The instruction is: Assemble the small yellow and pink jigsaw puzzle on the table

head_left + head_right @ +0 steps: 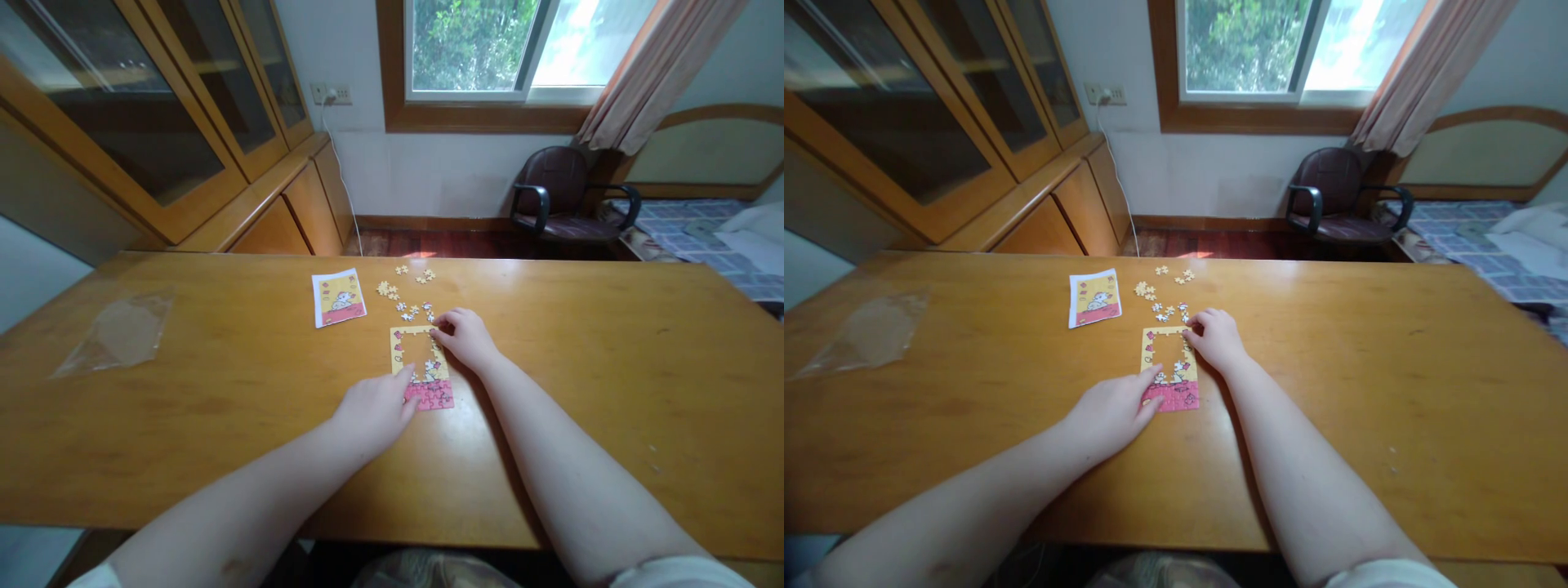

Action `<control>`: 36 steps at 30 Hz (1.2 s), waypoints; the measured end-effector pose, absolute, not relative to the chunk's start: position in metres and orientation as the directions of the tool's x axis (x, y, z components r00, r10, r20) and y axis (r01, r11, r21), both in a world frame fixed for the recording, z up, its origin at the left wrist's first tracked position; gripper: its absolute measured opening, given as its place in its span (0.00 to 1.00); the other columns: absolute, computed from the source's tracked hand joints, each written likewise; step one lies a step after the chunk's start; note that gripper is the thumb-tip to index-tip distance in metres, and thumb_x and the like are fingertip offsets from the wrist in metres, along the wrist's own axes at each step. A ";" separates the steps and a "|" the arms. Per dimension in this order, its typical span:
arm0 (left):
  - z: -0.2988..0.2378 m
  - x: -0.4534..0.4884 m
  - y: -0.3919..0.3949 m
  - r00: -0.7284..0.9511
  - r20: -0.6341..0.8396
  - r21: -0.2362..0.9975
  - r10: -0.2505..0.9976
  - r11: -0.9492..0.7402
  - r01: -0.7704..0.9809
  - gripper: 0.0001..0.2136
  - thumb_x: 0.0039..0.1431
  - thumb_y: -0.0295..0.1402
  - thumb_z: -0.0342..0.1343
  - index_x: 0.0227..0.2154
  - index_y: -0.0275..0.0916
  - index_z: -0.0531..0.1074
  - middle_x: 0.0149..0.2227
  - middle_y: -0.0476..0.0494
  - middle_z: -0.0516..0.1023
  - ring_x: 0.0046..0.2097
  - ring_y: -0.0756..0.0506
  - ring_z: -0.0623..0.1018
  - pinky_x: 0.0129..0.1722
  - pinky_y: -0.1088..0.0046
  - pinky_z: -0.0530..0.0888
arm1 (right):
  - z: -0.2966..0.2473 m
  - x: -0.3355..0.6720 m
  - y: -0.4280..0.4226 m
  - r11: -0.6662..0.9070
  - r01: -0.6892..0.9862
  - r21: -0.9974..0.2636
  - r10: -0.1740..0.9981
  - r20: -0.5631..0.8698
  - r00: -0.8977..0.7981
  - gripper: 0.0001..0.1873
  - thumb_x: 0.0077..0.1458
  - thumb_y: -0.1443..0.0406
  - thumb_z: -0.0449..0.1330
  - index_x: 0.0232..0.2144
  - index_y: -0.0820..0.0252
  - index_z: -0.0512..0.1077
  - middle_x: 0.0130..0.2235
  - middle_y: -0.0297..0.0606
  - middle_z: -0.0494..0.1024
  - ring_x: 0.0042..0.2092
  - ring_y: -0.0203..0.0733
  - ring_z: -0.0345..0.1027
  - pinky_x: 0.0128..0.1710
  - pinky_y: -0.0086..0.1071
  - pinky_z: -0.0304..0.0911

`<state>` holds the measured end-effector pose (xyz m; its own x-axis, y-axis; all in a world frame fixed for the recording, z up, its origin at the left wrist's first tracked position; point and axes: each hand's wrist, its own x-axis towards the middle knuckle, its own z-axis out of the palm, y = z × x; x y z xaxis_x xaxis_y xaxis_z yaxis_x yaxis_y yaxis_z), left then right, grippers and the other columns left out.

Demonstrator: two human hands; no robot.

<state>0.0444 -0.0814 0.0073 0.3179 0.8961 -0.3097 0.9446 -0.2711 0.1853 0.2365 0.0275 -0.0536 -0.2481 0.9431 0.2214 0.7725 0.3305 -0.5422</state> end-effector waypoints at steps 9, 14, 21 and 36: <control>0.026 0.031 -0.002 0.308 -0.124 0.175 0.943 -0.284 0.943 0.16 0.63 0.38 0.44 0.49 0.42 0.71 0.47 0.41 0.76 0.47 0.41 0.75 0.44 0.67 0.70 | -0.055 0.237 0.028 0.331 0.773 -0.540 0.943 0.223 -0.248 0.07 0.51 0.60 0.64 0.32 0.57 0.75 0.35 0.37 0.77 0.39 0.42 0.68 0.43 0.34 0.60; 0.010 0.024 0.057 0.282 -0.081 0.069 0.956 -0.277 0.959 0.16 0.61 0.34 0.47 0.49 0.41 0.71 0.50 0.39 0.72 0.48 0.41 0.74 0.45 0.66 0.69 | -0.054 0.237 0.028 0.324 0.772 -0.548 0.946 0.214 -0.245 0.07 0.50 0.61 0.64 0.32 0.57 0.76 0.34 0.37 0.77 0.39 0.41 0.67 0.43 0.34 0.60; -0.006 0.031 0.082 0.373 -0.160 0.032 0.914 -0.373 0.927 0.15 0.61 0.36 0.48 0.49 0.43 0.73 0.48 0.40 0.72 0.46 0.42 0.74 0.45 0.69 0.68 | -0.053 0.238 0.029 0.319 0.781 -0.537 0.947 0.206 -0.245 0.08 0.51 0.61 0.64 0.33 0.58 0.76 0.35 0.37 0.77 0.39 0.42 0.67 0.43 0.34 0.59; 0.004 0.035 0.098 0.424 -0.207 -0.019 0.882 -0.437 0.899 0.12 0.56 0.34 0.53 0.41 0.43 0.77 0.46 0.42 0.74 0.44 0.43 0.74 0.43 0.70 0.69 | -0.053 0.236 0.029 0.318 0.780 -0.539 0.948 0.207 -0.243 0.07 0.51 0.61 0.65 0.33 0.57 0.76 0.35 0.37 0.77 0.40 0.42 0.68 0.43 0.34 0.60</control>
<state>0.0349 0.0977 0.0044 0.4236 0.8819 -0.2069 0.8994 -0.4366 -0.0193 0.2363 0.0286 -0.0525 -0.2433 0.9476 0.2070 0.7803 0.3180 -0.5386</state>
